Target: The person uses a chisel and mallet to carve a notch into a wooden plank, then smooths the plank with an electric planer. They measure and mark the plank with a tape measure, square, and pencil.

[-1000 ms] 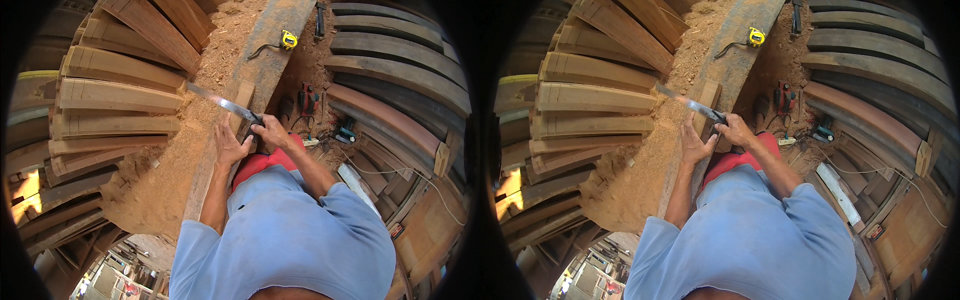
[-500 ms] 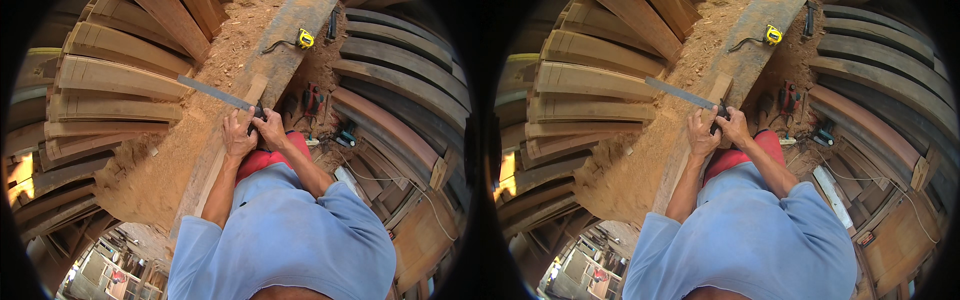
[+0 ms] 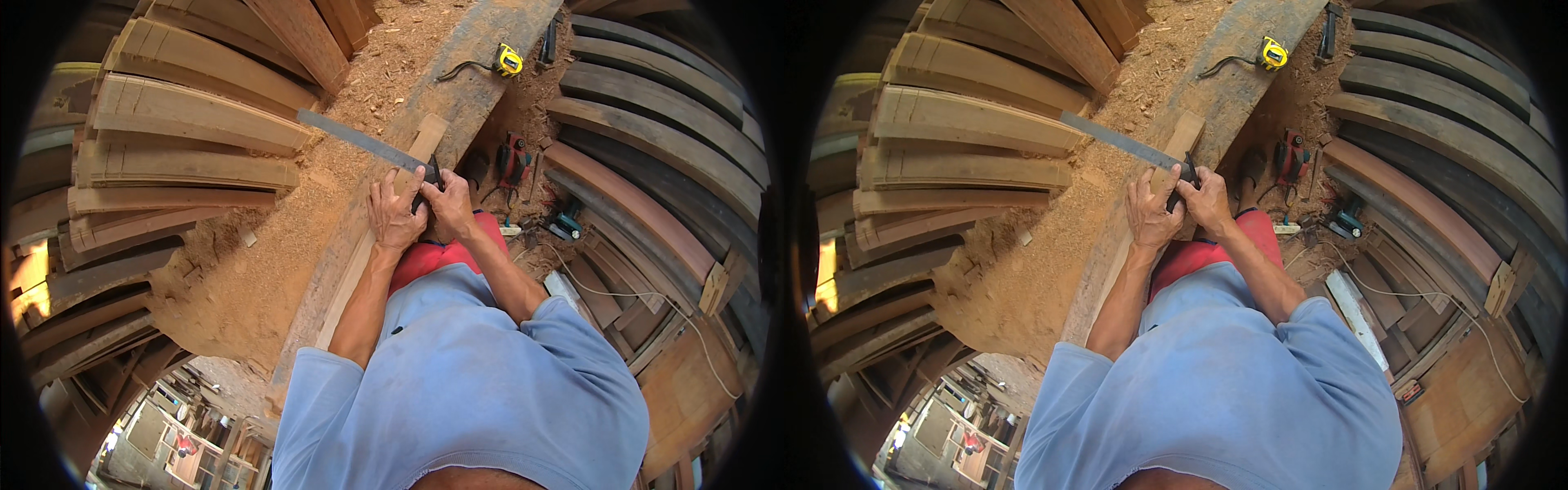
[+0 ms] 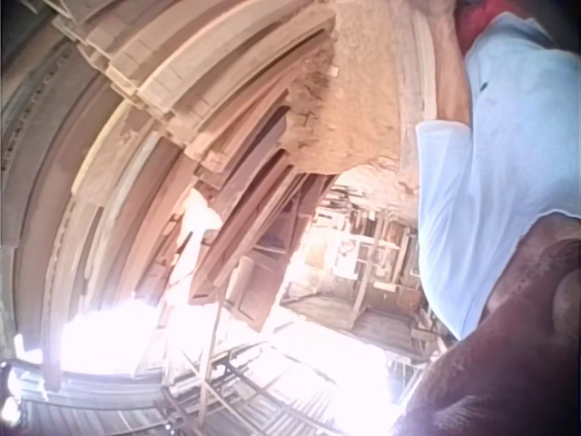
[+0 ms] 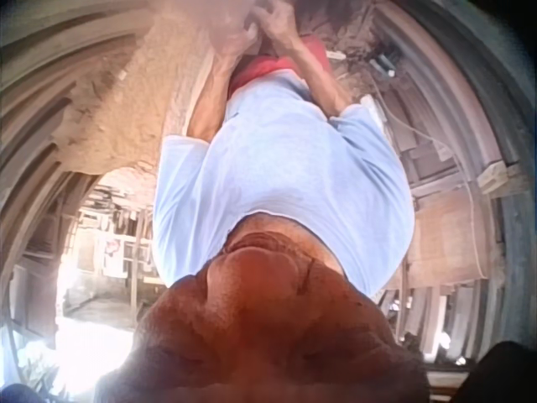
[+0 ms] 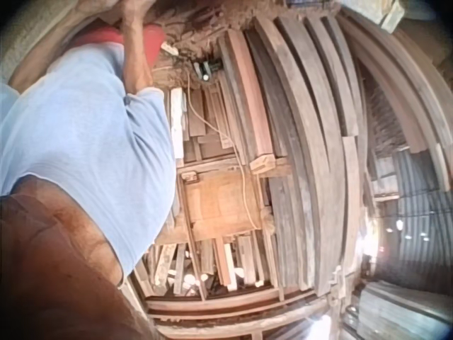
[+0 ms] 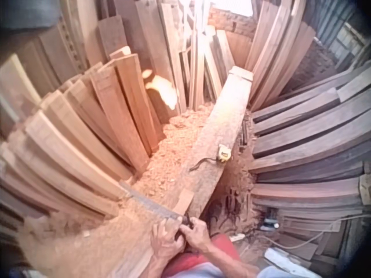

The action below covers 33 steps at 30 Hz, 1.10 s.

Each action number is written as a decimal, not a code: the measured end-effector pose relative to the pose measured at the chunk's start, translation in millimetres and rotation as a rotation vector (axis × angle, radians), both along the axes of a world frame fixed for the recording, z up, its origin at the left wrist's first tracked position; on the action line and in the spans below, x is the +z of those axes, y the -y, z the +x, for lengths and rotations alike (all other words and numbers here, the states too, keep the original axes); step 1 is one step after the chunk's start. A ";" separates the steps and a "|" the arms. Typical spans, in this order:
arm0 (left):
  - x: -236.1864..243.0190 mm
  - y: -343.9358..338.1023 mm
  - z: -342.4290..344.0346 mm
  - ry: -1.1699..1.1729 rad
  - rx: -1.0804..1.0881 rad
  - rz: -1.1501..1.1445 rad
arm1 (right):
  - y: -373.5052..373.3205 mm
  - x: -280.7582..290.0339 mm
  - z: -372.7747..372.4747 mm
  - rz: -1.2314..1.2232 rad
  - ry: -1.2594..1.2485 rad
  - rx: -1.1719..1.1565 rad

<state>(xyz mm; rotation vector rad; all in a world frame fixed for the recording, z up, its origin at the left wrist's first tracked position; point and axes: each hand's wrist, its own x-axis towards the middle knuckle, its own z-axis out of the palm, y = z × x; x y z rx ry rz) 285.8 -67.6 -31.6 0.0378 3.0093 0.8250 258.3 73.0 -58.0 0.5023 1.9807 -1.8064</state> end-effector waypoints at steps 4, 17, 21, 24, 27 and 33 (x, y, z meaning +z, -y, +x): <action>-0.1 -0.9 -0.7 -0.002 0.004 -0.012 | -2.5 -0.2 -0.8 0.019 0.005 0.022; -0.9 -1.0 -1.7 -0.001 0.012 -0.035 | -1.0 12.8 -6.0 0.059 0.026 0.027; -1.7 -1.1 -1.5 0.002 0.015 -0.039 | -0.9 13.2 -6.3 0.058 0.017 0.027; -2.2 -1.5 -1.8 -0.003 0.016 -0.048 | -0.4 15.8 -7.5 0.040 0.041 0.026; -2.6 -1.6 -1.6 -0.003 0.016 -0.056 | -1.2 12.4 -6.7 0.043 0.046 0.038; -2.4 -2.0 -1.8 -0.004 0.015 -0.052 | -2.3 5.6 -5.2 0.052 0.021 0.037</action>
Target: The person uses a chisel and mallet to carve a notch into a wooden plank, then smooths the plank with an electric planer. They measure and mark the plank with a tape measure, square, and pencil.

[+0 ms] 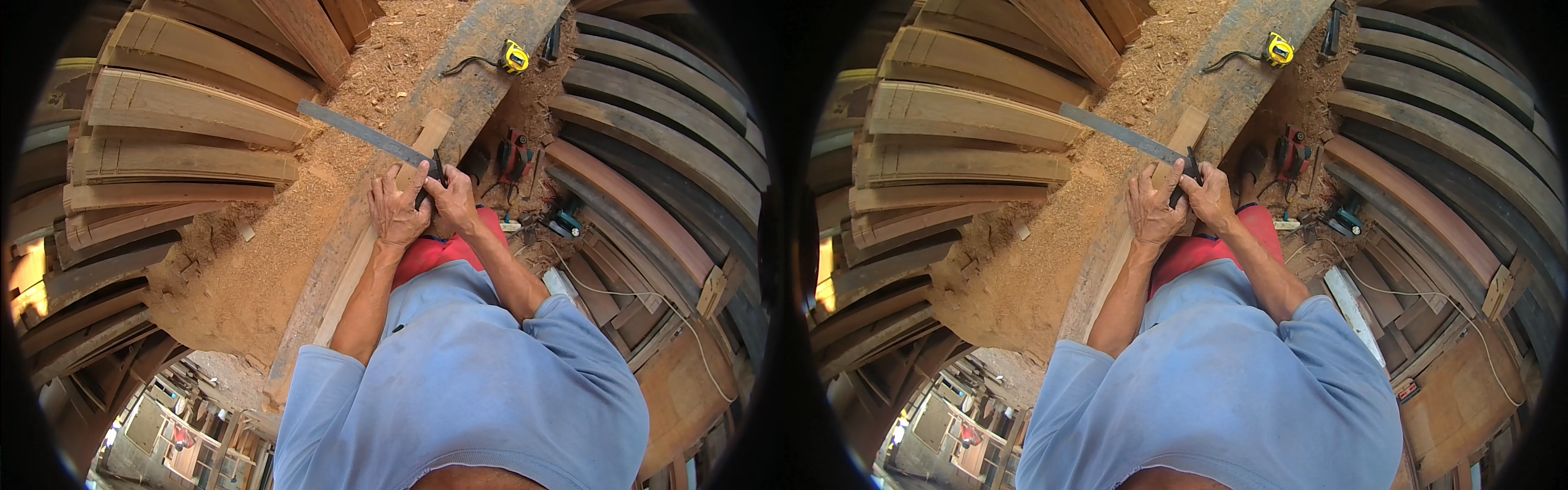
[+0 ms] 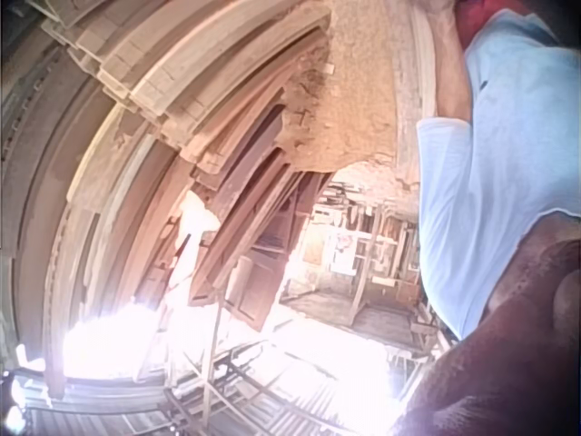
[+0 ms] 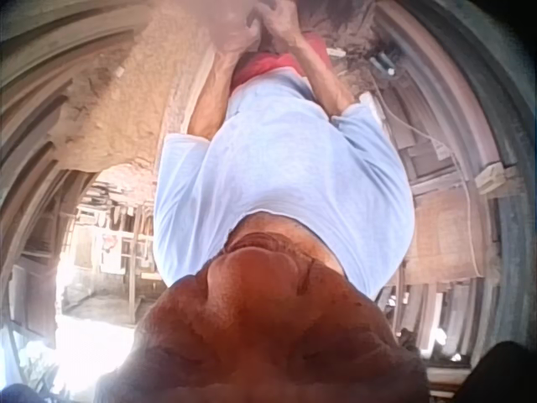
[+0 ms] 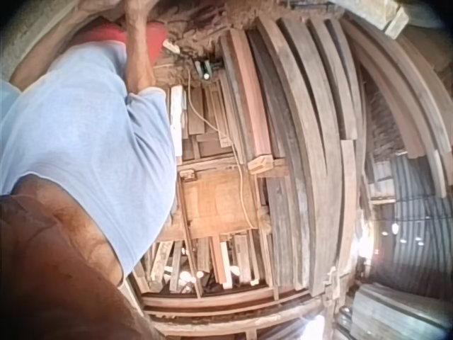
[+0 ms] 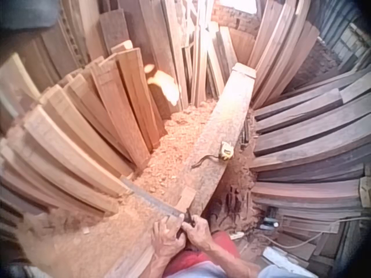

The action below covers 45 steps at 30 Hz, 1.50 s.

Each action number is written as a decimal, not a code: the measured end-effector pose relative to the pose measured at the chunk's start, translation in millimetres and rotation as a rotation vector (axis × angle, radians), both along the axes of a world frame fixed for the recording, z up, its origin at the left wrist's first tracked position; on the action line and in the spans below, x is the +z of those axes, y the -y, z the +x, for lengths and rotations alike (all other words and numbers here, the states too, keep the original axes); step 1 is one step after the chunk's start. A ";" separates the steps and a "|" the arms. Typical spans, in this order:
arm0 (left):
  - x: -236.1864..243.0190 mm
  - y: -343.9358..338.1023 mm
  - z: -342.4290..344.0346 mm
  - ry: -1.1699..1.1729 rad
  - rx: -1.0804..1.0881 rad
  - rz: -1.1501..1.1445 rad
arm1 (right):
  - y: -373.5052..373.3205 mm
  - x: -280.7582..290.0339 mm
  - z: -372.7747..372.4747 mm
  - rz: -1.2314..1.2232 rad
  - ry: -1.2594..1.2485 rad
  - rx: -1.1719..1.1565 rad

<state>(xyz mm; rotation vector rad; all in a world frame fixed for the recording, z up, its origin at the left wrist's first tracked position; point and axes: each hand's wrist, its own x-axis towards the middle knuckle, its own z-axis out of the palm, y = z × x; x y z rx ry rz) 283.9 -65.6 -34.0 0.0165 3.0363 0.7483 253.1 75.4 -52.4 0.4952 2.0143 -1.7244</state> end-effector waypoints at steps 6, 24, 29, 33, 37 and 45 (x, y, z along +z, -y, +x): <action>1.1 0.2 -0.6 0.012 -0.004 -0.004 | 0.3 1.9 -1.3 0.011 0.005 0.010; 0.9 0.3 -0.4 -0.037 -0.027 -0.019 | -47.4 76.3 -42.3 0.054 -0.422 0.036; 0.2 0.1 0.2 -0.035 -0.027 -0.023 | -40.3 77.0 -46.6 0.138 -0.501 0.161; 0.3 -0.2 0.4 -0.030 -0.026 -0.033 | -34.7 72.2 -54.5 0.133 -0.617 0.217; 1.5 -0.1 -1.1 -0.013 -0.027 -0.028 | -31.3 66.9 -58.9 0.183 -0.664 0.377; 1.5 0.2 -2.9 -0.036 -0.023 -0.004 | -41.6 71.1 -61.0 0.214 -0.700 0.497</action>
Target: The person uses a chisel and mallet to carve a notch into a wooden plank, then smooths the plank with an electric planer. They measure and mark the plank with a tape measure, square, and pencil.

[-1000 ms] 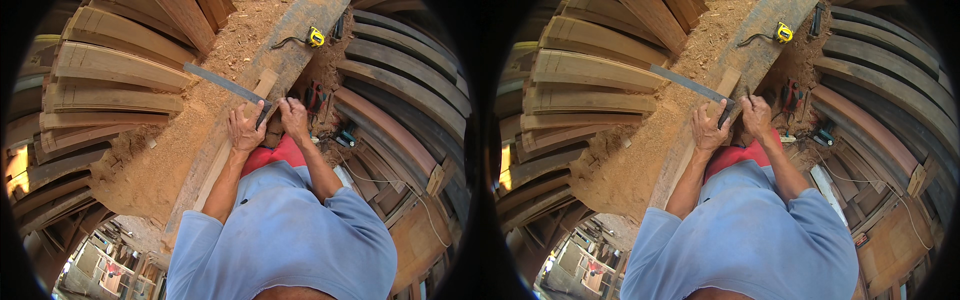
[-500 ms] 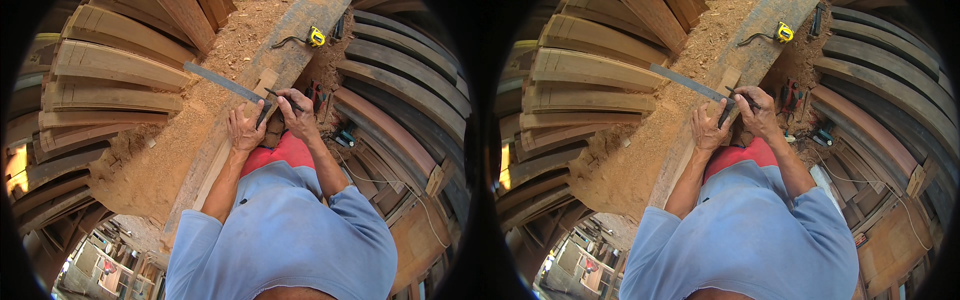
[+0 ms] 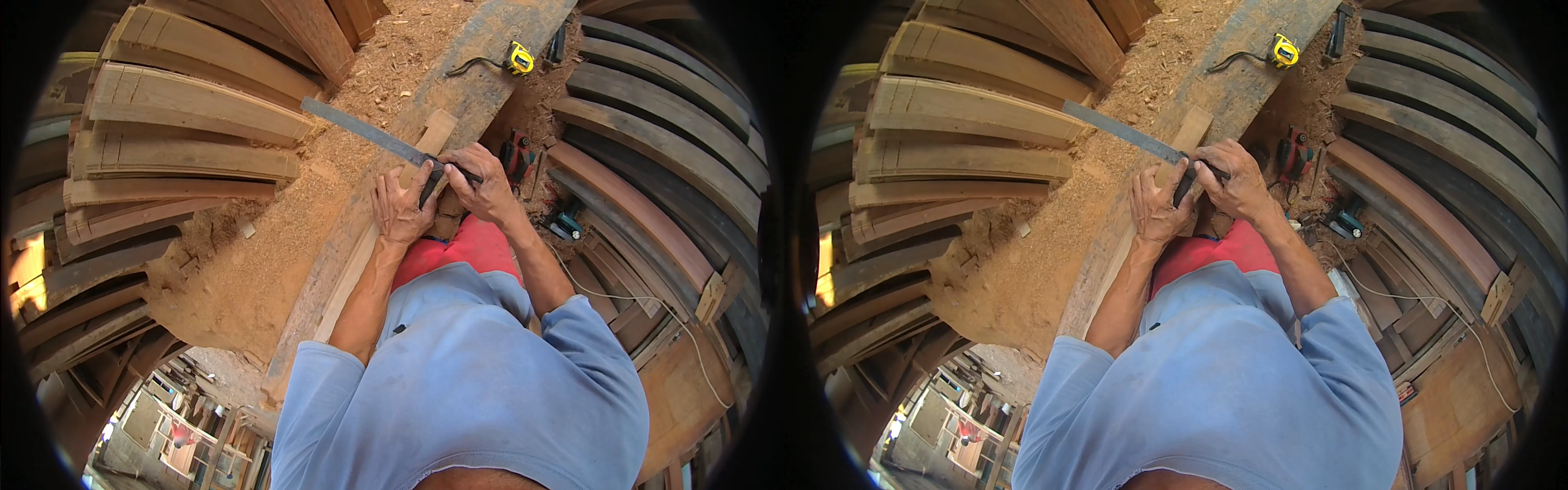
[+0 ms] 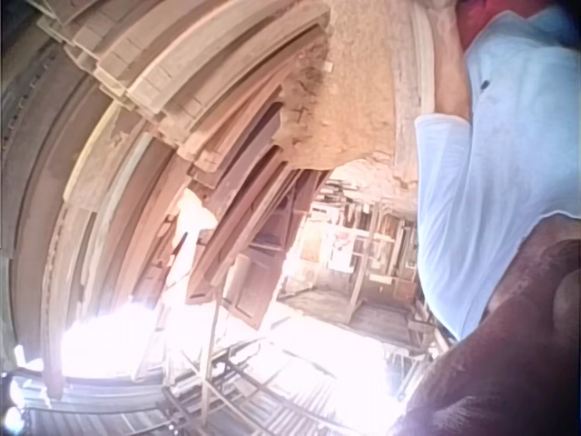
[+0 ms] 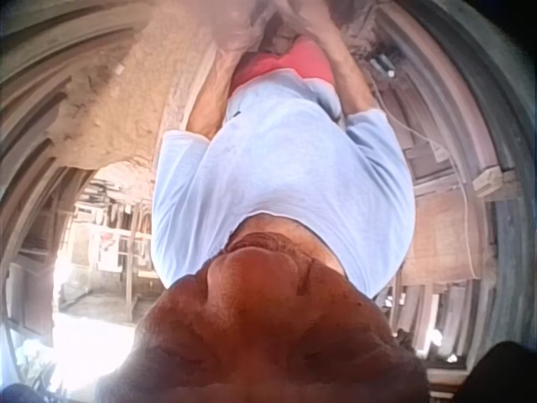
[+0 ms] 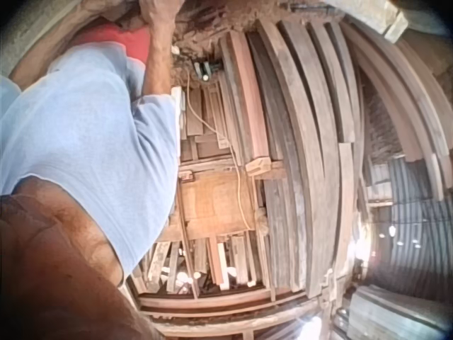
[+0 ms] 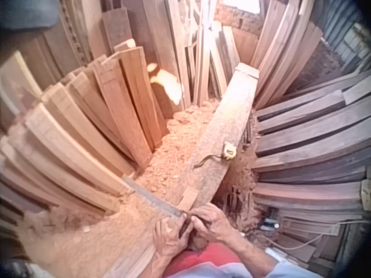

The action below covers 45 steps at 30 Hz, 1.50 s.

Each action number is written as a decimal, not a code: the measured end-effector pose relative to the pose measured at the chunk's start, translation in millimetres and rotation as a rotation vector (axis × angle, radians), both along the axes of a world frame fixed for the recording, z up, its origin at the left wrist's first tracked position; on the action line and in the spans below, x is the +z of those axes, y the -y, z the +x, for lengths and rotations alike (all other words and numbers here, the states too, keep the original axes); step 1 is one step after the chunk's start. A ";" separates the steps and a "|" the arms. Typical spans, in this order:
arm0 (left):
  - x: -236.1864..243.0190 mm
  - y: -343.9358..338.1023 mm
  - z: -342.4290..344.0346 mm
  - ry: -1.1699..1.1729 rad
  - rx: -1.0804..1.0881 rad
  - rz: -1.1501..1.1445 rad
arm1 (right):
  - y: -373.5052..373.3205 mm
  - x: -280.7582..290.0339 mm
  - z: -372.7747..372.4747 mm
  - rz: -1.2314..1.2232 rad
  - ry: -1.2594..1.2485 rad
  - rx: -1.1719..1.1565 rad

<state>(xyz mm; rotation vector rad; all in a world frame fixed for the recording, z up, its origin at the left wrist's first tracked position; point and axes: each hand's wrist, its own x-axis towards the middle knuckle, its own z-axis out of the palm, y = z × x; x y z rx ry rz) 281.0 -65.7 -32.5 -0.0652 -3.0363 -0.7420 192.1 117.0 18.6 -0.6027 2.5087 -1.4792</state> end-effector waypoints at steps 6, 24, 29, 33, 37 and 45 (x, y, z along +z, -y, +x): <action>-1.2 -1.4 1.9 -0.006 0.002 -0.015 | -0.8 -1.0 5.9 -0.088 0.018 -0.060; -3.9 -4.2 2.4 -0.011 -0.001 -0.067 | 6.4 -13.7 -6.7 -0.005 -0.015 0.036; -1.6 -2.7 1.3 -0.005 -0.005 -0.021 | -9.0 4.3 -12.1 0.116 -0.046 0.127; -1.9 -2.4 -0.3 -0.011 -0.008 -0.017 | -11.4 5.9 -10.9 0.096 -0.054 0.089; -2.0 -1.7 -1.0 -0.016 -0.015 -0.007 | -14.9 9.1 -12.2 0.274 0.020 0.089; -1.8 -1.5 1.0 -0.019 -0.005 -0.004 | -2.6 14.1 -0.9 0.067 0.059 -0.111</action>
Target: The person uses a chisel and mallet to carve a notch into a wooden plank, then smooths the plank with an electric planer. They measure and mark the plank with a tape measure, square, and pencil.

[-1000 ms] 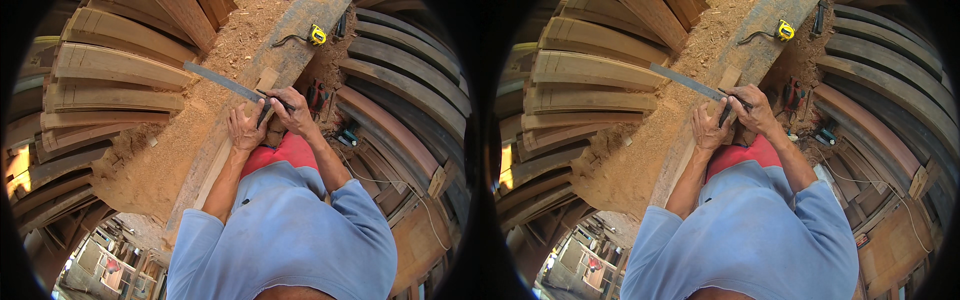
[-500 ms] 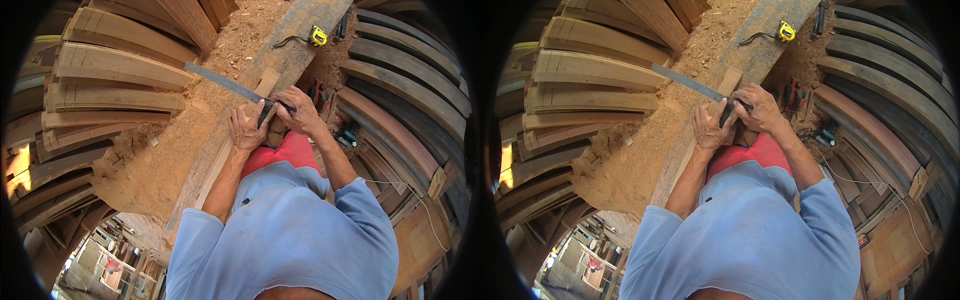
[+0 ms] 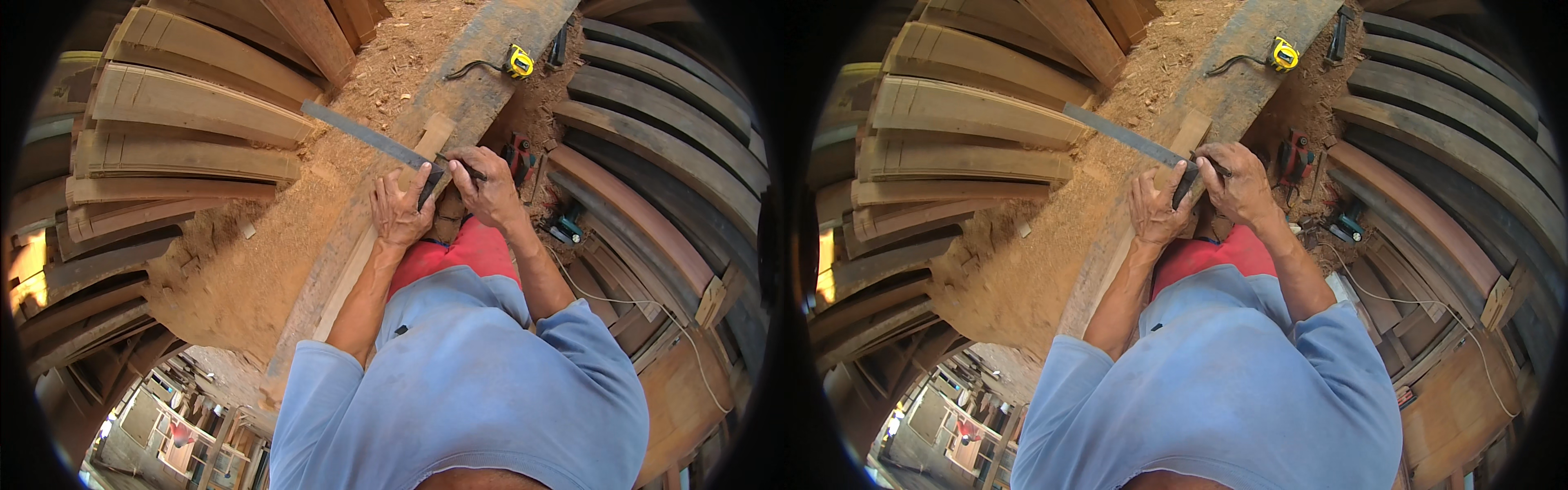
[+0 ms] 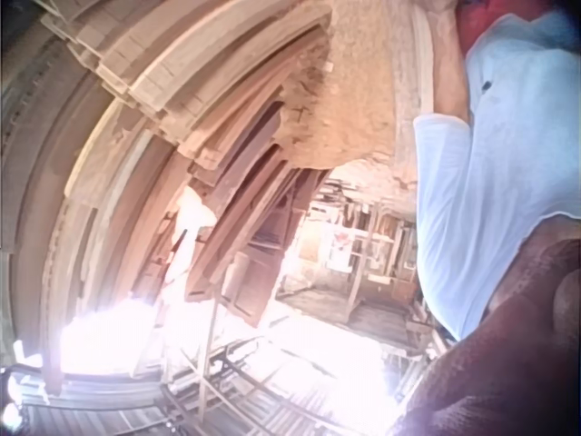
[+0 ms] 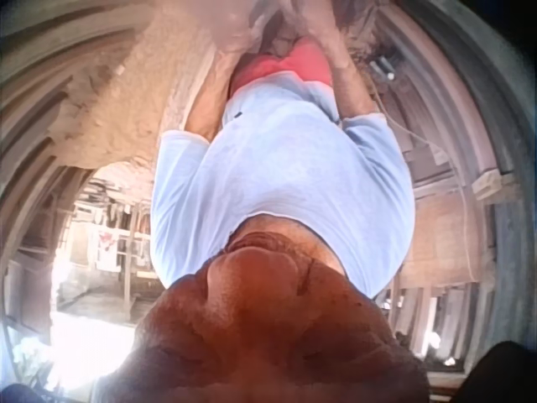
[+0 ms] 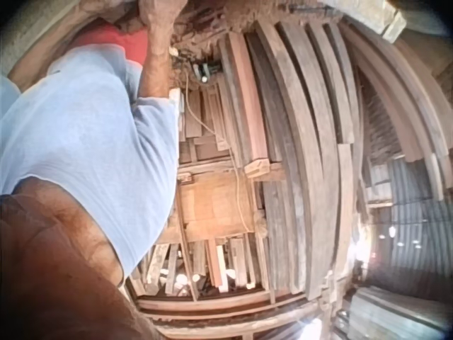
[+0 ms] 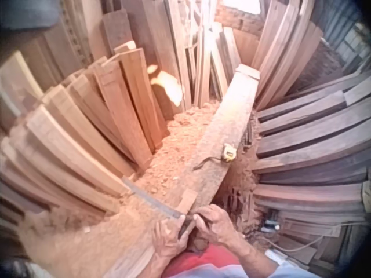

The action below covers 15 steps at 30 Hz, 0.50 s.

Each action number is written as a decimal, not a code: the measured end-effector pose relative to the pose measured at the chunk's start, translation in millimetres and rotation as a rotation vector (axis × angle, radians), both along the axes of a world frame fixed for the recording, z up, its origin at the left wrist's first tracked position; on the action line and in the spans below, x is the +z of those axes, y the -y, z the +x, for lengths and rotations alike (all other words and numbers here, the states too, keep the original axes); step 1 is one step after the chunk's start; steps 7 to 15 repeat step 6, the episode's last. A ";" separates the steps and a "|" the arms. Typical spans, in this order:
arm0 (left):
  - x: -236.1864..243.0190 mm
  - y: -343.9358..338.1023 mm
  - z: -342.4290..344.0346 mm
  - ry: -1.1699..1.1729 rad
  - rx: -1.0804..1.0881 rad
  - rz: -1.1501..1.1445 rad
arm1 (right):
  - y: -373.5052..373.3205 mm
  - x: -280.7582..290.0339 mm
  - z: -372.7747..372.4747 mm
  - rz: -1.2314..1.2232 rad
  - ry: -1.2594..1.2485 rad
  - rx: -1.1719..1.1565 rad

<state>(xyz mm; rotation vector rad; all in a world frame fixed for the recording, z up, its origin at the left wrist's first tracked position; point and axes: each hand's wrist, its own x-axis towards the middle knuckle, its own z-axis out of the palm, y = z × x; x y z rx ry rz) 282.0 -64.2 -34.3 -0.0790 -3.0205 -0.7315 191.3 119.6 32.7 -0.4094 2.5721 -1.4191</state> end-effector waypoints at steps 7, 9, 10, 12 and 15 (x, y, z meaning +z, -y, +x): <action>-2.2 -0.3 0.7 0.042 0.000 -0.055 | 12.3 -28.0 -7.0 -0.043 0.070 0.127; -2.2 -0.3 0.7 0.042 0.000 -0.055 | 12.3 -28.0 -7.0 -0.043 0.070 0.127; -2.2 -0.3 0.7 0.042 0.000 -0.055 | 12.3 -28.0 -7.0 -0.043 0.070 0.127; -2.2 -0.3 0.7 0.042 0.000 -0.055 | 12.3 -28.0 -7.0 -0.043 0.070 0.127; -2.2 -0.3 0.7 0.042 0.000 -0.055 | 12.3 -28.0 -7.0 -0.043 0.070 0.127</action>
